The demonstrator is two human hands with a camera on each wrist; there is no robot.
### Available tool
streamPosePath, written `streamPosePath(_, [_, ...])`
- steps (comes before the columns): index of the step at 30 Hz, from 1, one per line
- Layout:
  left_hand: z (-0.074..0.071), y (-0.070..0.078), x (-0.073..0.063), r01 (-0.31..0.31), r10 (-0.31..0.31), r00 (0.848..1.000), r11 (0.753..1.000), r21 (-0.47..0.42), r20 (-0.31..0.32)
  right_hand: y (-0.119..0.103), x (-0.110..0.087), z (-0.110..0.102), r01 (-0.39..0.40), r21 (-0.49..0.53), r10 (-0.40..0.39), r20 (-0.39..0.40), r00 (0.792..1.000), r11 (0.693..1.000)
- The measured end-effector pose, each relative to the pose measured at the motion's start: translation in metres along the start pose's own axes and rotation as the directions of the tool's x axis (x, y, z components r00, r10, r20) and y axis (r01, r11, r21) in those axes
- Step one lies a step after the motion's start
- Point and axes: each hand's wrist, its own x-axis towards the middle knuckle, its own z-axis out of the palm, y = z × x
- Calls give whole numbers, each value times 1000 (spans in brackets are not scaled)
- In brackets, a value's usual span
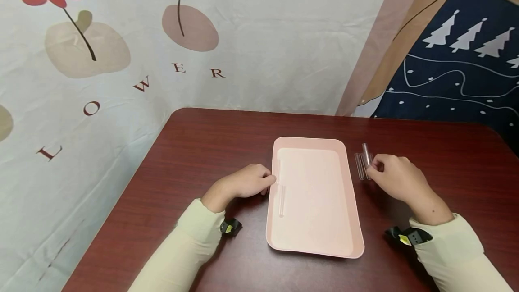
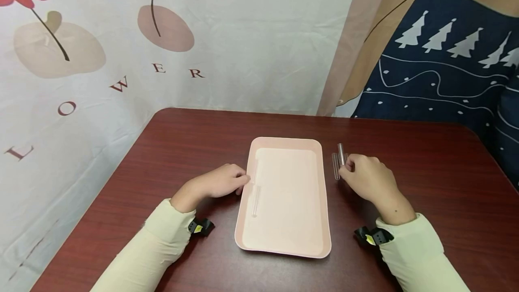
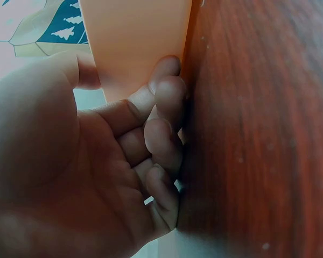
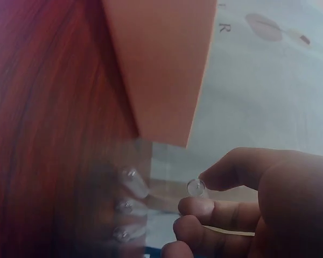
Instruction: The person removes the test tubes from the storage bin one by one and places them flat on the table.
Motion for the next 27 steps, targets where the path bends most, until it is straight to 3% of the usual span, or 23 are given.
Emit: streamPosePath(27, [-1,-1,0,-7,7,1000,1000,0,2,25,7,5,-56,-14,57,90,994,998])
